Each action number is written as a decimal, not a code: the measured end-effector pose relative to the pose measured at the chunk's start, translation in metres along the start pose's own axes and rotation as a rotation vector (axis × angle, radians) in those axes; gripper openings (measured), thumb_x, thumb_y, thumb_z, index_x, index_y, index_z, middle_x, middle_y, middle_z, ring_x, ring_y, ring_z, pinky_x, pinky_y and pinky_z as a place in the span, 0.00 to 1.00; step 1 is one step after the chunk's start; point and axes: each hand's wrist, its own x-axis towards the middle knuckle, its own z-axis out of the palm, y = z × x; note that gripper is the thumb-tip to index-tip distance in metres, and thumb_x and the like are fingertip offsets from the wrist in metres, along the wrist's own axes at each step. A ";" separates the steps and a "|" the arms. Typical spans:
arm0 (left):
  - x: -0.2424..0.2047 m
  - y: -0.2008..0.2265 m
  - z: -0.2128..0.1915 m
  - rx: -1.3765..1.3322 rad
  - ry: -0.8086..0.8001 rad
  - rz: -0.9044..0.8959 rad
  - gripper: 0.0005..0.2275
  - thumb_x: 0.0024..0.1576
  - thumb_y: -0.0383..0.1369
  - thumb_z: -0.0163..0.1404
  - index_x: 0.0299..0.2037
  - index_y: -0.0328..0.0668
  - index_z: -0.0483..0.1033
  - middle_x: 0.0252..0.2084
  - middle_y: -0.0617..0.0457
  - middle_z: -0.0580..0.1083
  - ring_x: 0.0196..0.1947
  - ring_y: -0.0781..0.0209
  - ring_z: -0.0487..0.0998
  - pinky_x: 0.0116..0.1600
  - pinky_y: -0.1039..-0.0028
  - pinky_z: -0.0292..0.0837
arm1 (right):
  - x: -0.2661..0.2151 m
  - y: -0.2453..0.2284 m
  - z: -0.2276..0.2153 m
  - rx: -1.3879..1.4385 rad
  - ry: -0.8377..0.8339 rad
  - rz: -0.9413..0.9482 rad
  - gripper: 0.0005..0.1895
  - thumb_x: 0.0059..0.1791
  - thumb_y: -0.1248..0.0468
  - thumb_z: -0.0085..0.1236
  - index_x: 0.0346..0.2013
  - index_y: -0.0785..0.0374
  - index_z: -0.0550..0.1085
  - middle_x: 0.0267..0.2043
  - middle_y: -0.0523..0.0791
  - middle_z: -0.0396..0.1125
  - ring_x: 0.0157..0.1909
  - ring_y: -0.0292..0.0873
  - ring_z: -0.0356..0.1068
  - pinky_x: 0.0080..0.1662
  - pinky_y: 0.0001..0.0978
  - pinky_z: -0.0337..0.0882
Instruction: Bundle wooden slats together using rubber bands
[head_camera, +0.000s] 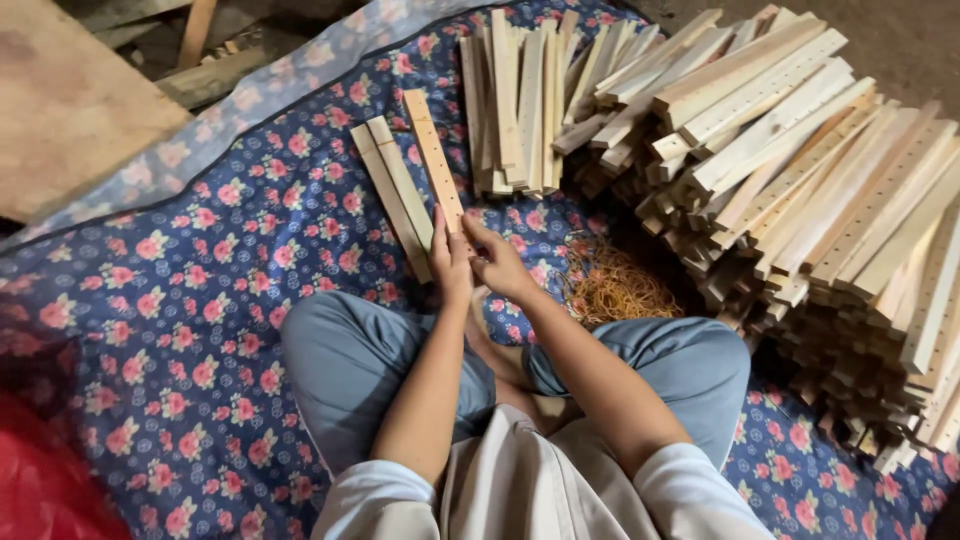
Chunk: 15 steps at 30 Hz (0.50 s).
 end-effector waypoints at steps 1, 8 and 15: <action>0.004 -0.011 -0.007 0.005 0.011 0.001 0.21 0.67 0.29 0.43 0.72 0.42 0.61 0.72 0.37 0.60 0.71 0.46 0.61 0.72 0.59 0.60 | 0.005 0.006 0.007 0.003 -0.011 -0.003 0.43 0.40 0.74 0.56 0.71 0.55 0.63 0.70 0.58 0.60 0.66 0.62 0.63 0.60 0.44 0.72; 0.027 -0.090 -0.036 0.258 0.144 -0.003 0.21 0.63 0.25 0.45 0.67 0.49 0.70 0.65 0.44 0.70 0.64 0.50 0.70 0.67 0.65 0.69 | 0.028 0.043 0.053 -0.169 -0.105 0.033 0.35 0.45 0.69 0.56 0.68 0.45 0.68 0.71 0.45 0.61 0.71 0.51 0.59 0.69 0.43 0.61; 0.031 -0.117 -0.048 0.395 0.218 -0.203 0.22 0.60 0.22 0.48 0.64 0.55 0.73 0.59 0.41 0.75 0.59 0.48 0.75 0.62 0.66 0.74 | 0.033 0.050 0.060 -0.356 -0.425 -0.044 0.55 0.33 0.70 0.59 0.76 0.56 0.52 0.79 0.56 0.41 0.74 0.62 0.53 0.71 0.49 0.59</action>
